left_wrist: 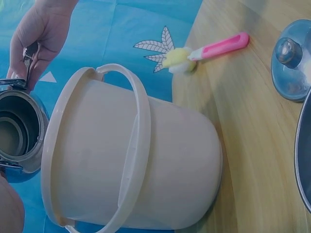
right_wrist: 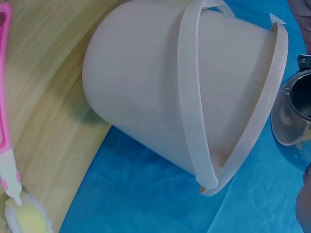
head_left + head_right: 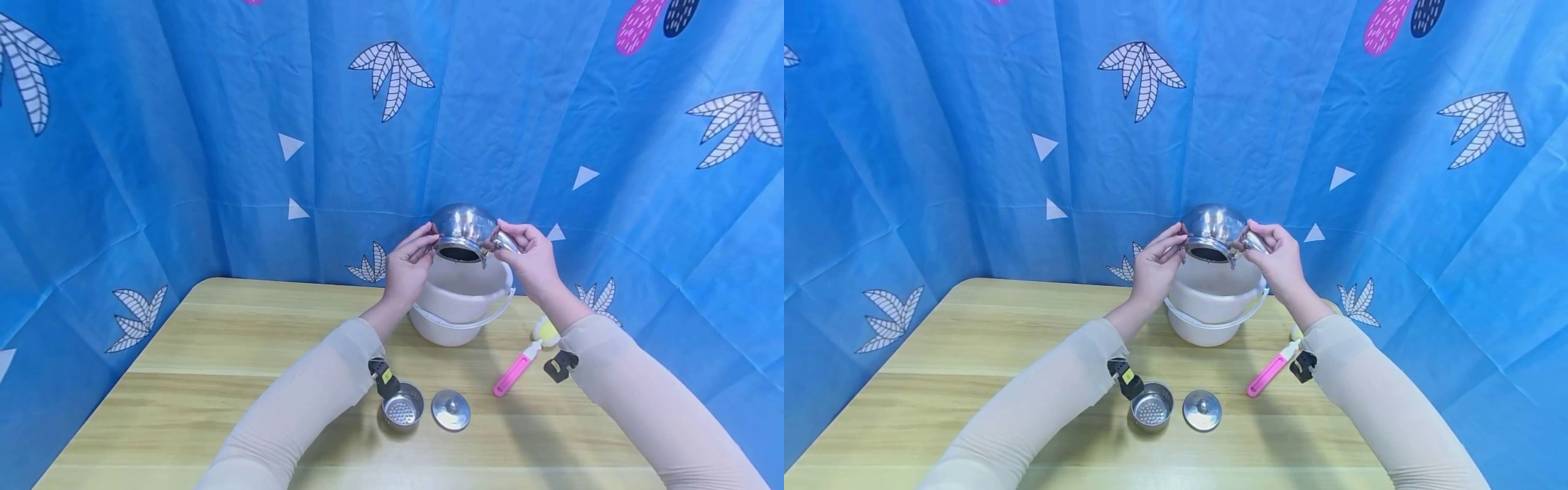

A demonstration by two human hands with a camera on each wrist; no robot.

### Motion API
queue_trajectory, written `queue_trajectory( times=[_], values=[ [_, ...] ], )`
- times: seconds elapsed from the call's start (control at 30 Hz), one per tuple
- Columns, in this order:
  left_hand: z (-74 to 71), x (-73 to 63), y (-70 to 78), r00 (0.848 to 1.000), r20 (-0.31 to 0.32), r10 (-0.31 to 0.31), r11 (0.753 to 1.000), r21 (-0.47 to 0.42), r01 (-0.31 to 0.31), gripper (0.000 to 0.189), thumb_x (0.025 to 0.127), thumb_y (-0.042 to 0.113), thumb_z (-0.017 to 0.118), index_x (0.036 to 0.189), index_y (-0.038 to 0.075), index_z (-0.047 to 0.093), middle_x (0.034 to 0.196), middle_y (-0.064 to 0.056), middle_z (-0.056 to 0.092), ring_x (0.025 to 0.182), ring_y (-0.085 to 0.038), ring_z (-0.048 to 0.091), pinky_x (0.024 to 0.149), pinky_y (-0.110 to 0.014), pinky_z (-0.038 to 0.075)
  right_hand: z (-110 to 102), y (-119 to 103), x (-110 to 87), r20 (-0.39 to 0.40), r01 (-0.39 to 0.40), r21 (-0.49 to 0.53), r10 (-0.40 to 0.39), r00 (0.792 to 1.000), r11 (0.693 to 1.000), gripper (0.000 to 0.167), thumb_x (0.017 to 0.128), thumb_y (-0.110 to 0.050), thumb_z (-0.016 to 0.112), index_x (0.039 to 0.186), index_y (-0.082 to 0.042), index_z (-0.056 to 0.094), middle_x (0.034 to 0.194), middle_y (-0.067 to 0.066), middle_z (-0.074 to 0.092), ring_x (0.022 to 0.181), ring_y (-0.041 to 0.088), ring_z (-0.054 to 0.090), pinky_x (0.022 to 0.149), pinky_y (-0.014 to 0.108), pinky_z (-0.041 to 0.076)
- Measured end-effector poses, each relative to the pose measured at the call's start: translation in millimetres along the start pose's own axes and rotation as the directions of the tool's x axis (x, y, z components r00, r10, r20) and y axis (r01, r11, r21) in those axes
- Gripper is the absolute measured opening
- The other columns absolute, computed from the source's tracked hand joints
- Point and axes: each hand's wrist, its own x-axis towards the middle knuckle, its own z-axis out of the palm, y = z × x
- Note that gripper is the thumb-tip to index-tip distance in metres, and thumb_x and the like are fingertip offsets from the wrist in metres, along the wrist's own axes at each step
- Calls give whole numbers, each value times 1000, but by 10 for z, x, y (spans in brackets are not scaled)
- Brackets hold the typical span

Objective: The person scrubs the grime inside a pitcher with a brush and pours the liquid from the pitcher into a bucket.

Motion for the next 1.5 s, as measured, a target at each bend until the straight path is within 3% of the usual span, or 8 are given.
queue_trajectory(
  times=[0.17, 0.43, 0.67, 1.0, 1.23, 1.5],
  values=[
    [6, 3, 22, 1000, -13, -18, 1000, -22, 17, 32, 84, -21, 64, 109, -4, 74, 136, -6, 63, 126, -22, 60, 97, -23, 51, 8, 0, 6, 5, 12, -8, -12, 1000, 1000, 47, 85, 17, 63, 127, -1, 59, 138, 9, 61, 123, 15, 59, 97, 19, 50],
    [10, -13, 26, 1000, -10, -17, 1000, 11, 17, 33, 84, -20, 65, 110, -2, 74, 137, -4, 63, 125, -18, 60, 96, -24, 52, -13, -8, -2, 12, 4, -19, -3, 1000, 1000, 45, 86, 14, 65, 127, -5, 60, 140, 7, 60, 128, 18, 57, 97, 19, 50],
    [7, -39, -24, 1000, -8, -12, 1000, 13, 12, 33, 84, -19, 65, 111, -2, 74, 137, -2, 62, 124, -17, 61, 96, -24, 52, -5, -7, -19, 12, 9, -30, -9, 1000, 1000, 46, 85, 16, 64, 127, -1, 59, 142, 8, 58, 125, 16, 58, 95, 19, 51],
    [-10, -42, -39, 1000, -5, 1, 1000, 27, -1, 33, 84, -19, 65, 111, -2, 73, 139, -6, 61, 126, -24, 60, 97, -26, 52, 16, 2, -26, 14, 21, -50, -20, 1000, 999, 45, 85, 16, 64, 127, 1, 58, 144, 11, 55, 127, 16, 57, 97, 18, 49],
    [-10, -94, 249, 1000, -5, -1, 999, 45, 1, 30, 83, -24, 62, 109, -10, 70, 137, -16, 60, 126, -29, 59, 98, -33, 52, 25, 1, -43, 12, 52, -45, -52, 999, 998, 44, 84, 18, 64, 125, 2, 59, 145, 14, 53, 129, 18, 56, 99, 19, 48],
    [-19, -39, -28, 1000, -8, 3, 998, 64, -3, 30, 84, -20, 66, 109, -3, 73, 137, -7, 62, 124, -23, 61, 96, -26, 53, 4, 25, -49, 5, 75, -77, -75, 997, 994, 43, 84, 16, 64, 123, -3, 61, 146, 12, 54, 134, 22, 52, 102, 20, 46]
  ],
)
